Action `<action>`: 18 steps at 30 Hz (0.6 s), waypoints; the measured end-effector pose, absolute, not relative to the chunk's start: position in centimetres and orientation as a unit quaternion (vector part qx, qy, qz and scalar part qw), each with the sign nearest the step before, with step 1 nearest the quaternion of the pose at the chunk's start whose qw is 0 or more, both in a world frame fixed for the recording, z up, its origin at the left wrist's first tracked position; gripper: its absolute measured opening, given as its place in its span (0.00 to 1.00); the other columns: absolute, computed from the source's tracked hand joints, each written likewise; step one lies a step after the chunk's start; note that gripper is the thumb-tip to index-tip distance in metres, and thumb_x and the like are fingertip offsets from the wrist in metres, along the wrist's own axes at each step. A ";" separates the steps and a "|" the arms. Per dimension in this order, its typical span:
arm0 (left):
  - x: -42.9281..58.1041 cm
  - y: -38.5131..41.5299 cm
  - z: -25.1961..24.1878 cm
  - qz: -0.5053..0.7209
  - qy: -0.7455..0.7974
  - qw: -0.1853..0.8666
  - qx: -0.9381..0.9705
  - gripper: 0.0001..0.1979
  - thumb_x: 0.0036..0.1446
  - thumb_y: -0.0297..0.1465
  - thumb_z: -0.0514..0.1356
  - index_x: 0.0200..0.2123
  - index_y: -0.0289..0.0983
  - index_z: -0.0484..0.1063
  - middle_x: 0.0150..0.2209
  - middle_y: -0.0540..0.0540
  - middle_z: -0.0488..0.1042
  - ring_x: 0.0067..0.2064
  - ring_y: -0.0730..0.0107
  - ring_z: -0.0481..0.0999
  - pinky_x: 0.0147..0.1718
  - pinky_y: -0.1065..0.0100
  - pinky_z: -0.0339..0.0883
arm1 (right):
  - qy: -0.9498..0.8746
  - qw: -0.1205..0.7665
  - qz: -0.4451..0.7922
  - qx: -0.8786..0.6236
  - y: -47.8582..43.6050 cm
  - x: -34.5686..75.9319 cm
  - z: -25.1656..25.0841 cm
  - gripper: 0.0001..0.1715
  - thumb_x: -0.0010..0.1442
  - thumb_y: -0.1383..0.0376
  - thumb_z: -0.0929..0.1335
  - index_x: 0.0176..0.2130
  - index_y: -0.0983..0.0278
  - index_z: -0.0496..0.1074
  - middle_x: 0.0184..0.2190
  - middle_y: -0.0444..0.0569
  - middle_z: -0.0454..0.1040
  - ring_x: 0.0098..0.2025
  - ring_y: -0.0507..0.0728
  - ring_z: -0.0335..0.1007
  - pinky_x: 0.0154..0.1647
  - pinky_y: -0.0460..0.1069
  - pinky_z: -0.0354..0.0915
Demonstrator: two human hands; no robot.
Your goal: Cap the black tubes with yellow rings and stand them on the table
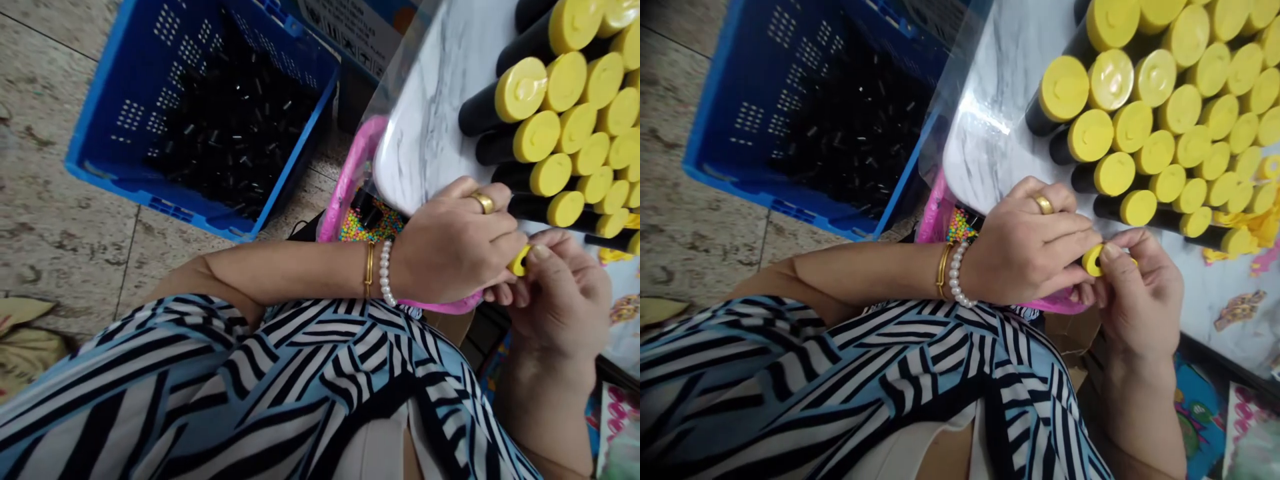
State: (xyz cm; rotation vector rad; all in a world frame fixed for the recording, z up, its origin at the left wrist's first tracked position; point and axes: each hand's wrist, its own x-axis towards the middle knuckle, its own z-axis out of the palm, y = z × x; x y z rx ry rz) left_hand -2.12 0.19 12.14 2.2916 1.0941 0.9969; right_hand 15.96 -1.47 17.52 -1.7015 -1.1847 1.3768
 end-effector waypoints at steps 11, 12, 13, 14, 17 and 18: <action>-1.8 -0.2 10.9 0.418 0.380 0.193 0.802 0.22 0.72 0.46 0.54 0.56 0.38 0.76 0.44 0.43 0.82 0.48 0.59 0.76 0.49 0.56 0.64 | -0.453 0.300 0.512 -0.665 -2.4 16.9 16.8 0.17 0.63 0.53 0.72 0.44 0.59 0.67 0.23 0.38 0.65 0.20 0.48 0.60 0.21 0.44 0.61; -1.8 -0.1 10.9 0.416 0.378 0.181 0.807 0.21 0.73 0.45 0.53 0.56 0.38 0.76 0.45 0.43 0.82 0.49 0.58 0.76 0.48 0.56 0.64 | -0.449 0.293 0.548 -0.642 -2.1 17.2 16.9 0.17 0.63 0.54 0.73 0.45 0.58 0.67 0.22 0.38 0.64 0.19 0.49 0.61 0.21 0.44 0.62; -1.9 -0.1 10.9 0.412 0.377 0.173 0.811 0.21 0.73 0.44 0.53 0.55 0.37 0.77 0.46 0.42 0.82 0.50 0.58 0.76 0.48 0.57 0.64 | -0.447 0.283 0.577 -0.623 -1.7 17.6 17.0 0.18 0.62 0.55 0.74 0.45 0.58 0.67 0.21 0.37 0.64 0.19 0.49 0.62 0.22 0.45 0.63; -1.9 -0.1 10.9 0.405 0.379 0.168 0.815 0.21 0.73 0.43 0.53 0.54 0.36 0.77 0.45 0.42 0.82 0.50 0.57 0.76 0.47 0.57 0.64 | -0.445 0.269 0.598 -0.610 -1.3 17.8 17.2 0.18 0.60 0.56 0.75 0.45 0.59 0.67 0.21 0.38 0.65 0.20 0.49 0.64 0.23 0.45 0.64; -2.0 -0.1 11.4 0.376 0.395 0.178 0.819 0.19 0.73 0.42 0.54 0.50 0.35 0.78 0.44 0.42 0.82 0.51 0.56 0.76 0.48 0.56 0.64 | -0.440 0.242 0.605 -0.618 -0.4 17.9 17.6 0.21 0.57 0.59 0.77 0.44 0.61 0.68 0.25 0.40 0.69 0.21 0.49 0.66 0.23 0.45 0.65; -1.9 -0.1 11.6 0.372 0.400 0.183 0.817 0.19 0.73 0.42 0.54 0.49 0.35 0.79 0.43 0.43 0.82 0.51 0.56 0.76 0.48 0.56 0.65 | -0.441 0.242 0.597 -0.625 -0.3 17.8 17.6 0.21 0.56 0.59 0.77 0.44 0.61 0.67 0.26 0.41 0.70 0.21 0.49 0.66 0.22 0.45 0.65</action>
